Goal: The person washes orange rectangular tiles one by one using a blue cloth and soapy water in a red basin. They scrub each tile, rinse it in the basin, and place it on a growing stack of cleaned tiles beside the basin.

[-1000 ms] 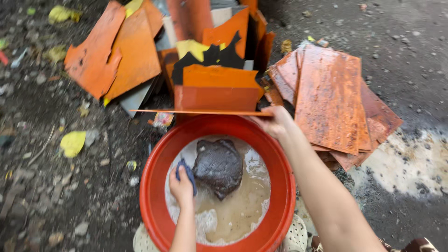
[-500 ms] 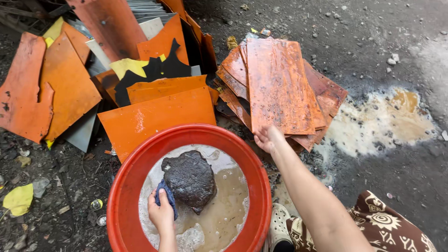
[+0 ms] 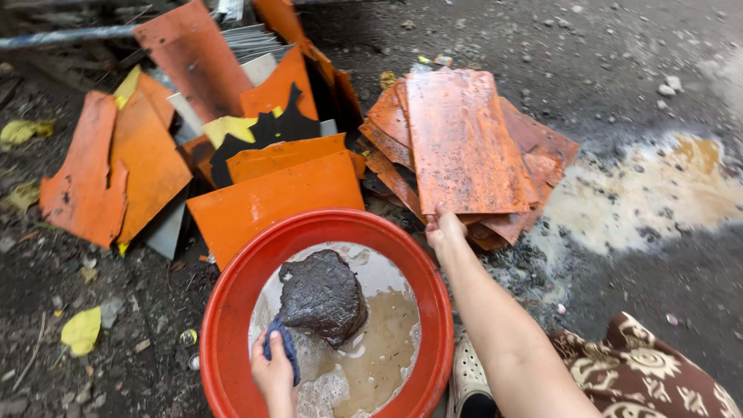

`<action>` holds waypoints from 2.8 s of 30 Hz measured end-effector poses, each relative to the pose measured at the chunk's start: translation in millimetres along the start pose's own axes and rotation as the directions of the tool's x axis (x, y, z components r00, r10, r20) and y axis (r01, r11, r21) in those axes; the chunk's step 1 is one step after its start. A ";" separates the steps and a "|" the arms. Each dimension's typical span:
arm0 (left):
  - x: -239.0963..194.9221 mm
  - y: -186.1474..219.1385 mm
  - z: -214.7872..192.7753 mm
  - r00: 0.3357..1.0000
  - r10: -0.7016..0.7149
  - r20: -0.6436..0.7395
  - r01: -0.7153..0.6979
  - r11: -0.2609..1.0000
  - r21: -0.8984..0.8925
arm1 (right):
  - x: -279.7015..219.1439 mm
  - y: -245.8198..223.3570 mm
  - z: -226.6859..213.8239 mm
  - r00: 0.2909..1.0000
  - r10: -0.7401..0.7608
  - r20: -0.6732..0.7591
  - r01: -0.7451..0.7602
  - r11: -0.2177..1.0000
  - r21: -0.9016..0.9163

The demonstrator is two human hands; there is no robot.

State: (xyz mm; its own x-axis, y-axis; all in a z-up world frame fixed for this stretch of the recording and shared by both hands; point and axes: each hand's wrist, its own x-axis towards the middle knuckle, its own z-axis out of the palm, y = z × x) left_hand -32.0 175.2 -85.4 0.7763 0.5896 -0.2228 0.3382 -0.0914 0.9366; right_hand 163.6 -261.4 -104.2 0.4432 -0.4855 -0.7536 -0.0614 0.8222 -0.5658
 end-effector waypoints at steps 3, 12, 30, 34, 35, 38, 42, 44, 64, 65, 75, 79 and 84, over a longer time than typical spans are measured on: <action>4.5 1.5 -7.1 1.000 -0.023 0.002 0.023 0.996 -0.082 | -4.2 2.4 -4.9 1.000 -0.019 0.022 0.018 0.998 0.062; 0.2 53.3 25.3 0.992 0.064 0.108 -0.052 0.993 -0.106 | -25.0 3.4 15.9 0.934 -0.113 0.338 0.007 0.954 0.298; -25.1 53.5 9.4 0.998 0.013 0.059 -0.009 0.997 -0.079 | -144.6 67.3 -188.5 0.816 -0.190 0.546 0.184 0.981 0.067; -14.2 65.6 9.4 0.997 -0.062 0.044 0.068 0.987 -0.148 | -129.6 83.1 -201.4 0.795 -0.141 0.590 0.188 0.982 -0.019; -17.3 62.8 6.5 0.998 -0.057 0.041 0.063 0.984 -0.165 | -129.5 88.3 -214.3 0.779 -0.096 0.620 0.169 0.984 -0.060; -17.2 58.2 -1.9 0.997 -0.070 0.018 0.072 0.982 -0.173 | -122.1 97.2 -230.0 0.747 0.045 0.663 0.109 0.976 -0.189; -1.0 58.2 0.4 0.997 -0.056 -0.045 0.050 0.990 -0.132 | -105.4 95.4 -213.0 0.800 0.151 0.581 0.015 0.962 -0.272; 7.0 53.8 4.0 0.999 0.000 -0.051 -0.006 0.994 -0.107 | -90.5 90.8 -185.5 0.847 0.154 0.508 0.014 0.950 -0.311; 7.9 47.3 57.2 0.843 0.376 0.383 -0.476 0.854 0.209 | -201.9 131.3 -46.8 0.471 -0.108 0.875 0.881 0.001 -0.474; 11.0 39.2 42.2 0.856 0.411 0.313 -0.497 0.821 0.283 | -205.3 136.7 -38.8 0.413 -0.120 0.903 0.872 -0.233 -0.430; -12.4 -51.0 -22.4 0.990 0.085 -0.113 -0.070 0.989 0.133 | -220.9 126.8 -70.5 -0.167 0.400 0.901 0.966 -0.119 0.232; -17.9 -106.2 -2.4 0.938 0.107 -0.329 -0.041 0.979 0.202 | -163.0 118.0 -166.1 0.084 0.630 0.772 0.977 -0.204 0.060; 4.9 -134.3 -0.4 0.968 -0.095 -0.231 0.087 0.995 -0.046 | -81.2 149.4 -181.1 0.439 0.349 0.828 0.839 -0.489 -0.239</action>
State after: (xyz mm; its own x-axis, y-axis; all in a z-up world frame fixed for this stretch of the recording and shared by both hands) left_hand -73.8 190.7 -212.1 0.5968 0.7649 -0.2424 0.3796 -0.0029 0.9251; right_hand -43.5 -152.8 -188.1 0.9134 0.3199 -0.2517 0.1884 -0.8804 -0.4351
